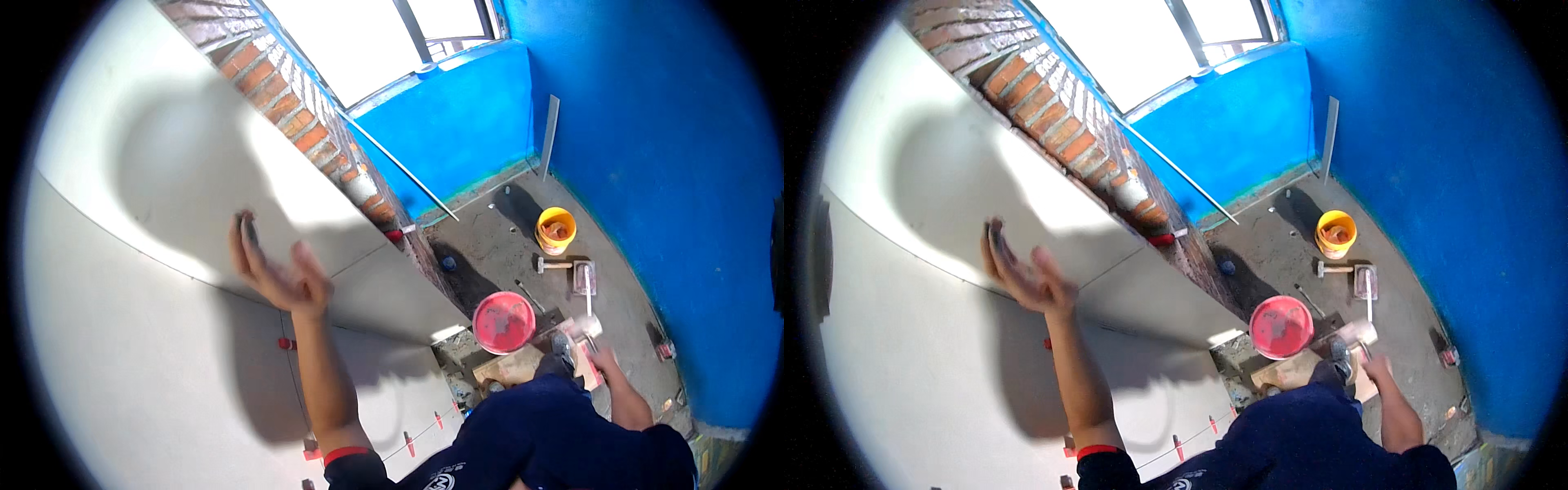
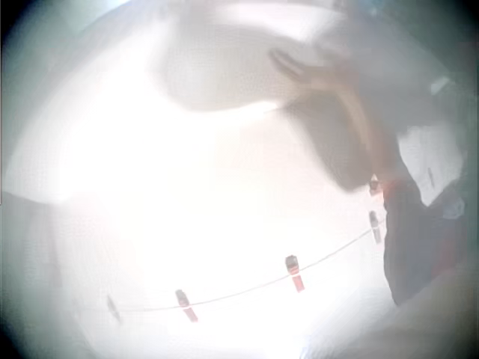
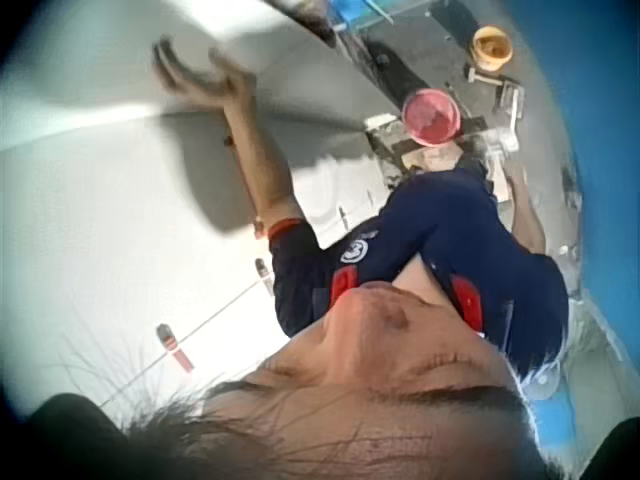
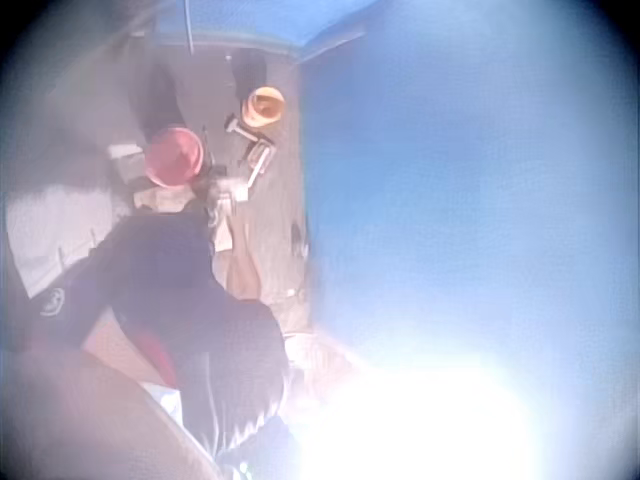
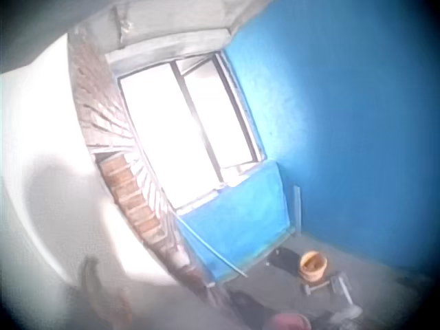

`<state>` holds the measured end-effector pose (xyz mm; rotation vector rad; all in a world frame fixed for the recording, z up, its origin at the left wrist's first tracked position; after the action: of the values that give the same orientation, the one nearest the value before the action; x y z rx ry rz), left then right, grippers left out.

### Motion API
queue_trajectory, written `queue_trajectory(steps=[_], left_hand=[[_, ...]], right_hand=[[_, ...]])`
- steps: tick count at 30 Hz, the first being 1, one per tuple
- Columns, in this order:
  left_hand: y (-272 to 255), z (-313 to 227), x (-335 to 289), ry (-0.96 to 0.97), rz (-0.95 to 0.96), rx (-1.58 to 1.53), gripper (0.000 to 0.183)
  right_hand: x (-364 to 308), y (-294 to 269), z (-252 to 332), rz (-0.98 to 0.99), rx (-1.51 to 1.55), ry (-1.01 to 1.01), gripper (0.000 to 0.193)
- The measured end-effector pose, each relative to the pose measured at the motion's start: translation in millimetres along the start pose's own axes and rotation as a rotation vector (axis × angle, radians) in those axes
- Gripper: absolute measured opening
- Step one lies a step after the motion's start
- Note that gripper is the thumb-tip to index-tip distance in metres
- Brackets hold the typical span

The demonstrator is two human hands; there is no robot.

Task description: The person scoops cement from a bucket and spreads it evenly on the back of a large white tile using a trowel. They then lift the tile and press it onto a wall, using a rubber mallet to tap it into place and ensure it is level.

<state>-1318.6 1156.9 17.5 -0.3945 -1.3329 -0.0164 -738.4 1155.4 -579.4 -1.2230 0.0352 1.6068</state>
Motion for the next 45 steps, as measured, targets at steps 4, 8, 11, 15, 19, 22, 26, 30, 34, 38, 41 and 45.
queue_trajectory(steps=[4,8,11,15,19,22,26,30,34,38,41,45], left_hand=[[-40,59,-2,-0.257,0.032,0.504,0.063],[-65,128,10,-0.788,0.029,0.629,0.088],[-51,138,49,-0.852,-0.057,0.617,0.097],[22,70,118,-0.377,0.160,0.581,0.099],[132,-37,141,0.009,0.403,0.447,0.067],[143,-70,110,-0.109,0.289,0.413,0.048],[100,-76,-43,-0.989,0.041,0.450,0.017],[71,-75,-185,-1.559,-0.053,0.154,0.035],[79,-63,-231,-1.897,-0.279,-0.388,0.062],[85,-36,-220,-1.862,-0.394,-0.605,0.068],[115,4,-182,-1.764,-0.389,-0.657,0.053],[102,-14,-220,-1.707,-0.570,-0.542,0.041]], right_hand=[[16,-15,-236,0.234,0.055,0.485,0.031],[-37,-68,-311,0.334,0.252,0.756,0.021],[-27,-102,-315,0.340,0.371,0.786,0.014],[61,-144,-297,0.350,0.343,0.702,0.008],[200,-161,-238,0.300,0.314,0.449,0.013],[288,-170,-125,0.209,0.389,0.244,0.018],[300,-187,44,0.375,0.383,0.151,0.018],[286,-186,123,0.449,0.319,0.083,0.019],[270,-171,124,0.434,0.002,0.076,0.023],[269,-135,34,0.487,-0.146,0.141,0.023],[318,-67,-118,0.607,-0.218,0.214,0.016],[213,-98,-157,0.652,0.254,0.414,0.013]])
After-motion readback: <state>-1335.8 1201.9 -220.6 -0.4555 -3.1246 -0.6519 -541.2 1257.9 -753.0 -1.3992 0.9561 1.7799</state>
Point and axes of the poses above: each hand's wrist, its own x-axis towards the middle knuckle, its own y-axis out of the palm, z = x × y, the point moved 4 cm from there along x, towards the middle knuckle, and after that the axes turned 10 degrees about z, right-handed, at the moved point
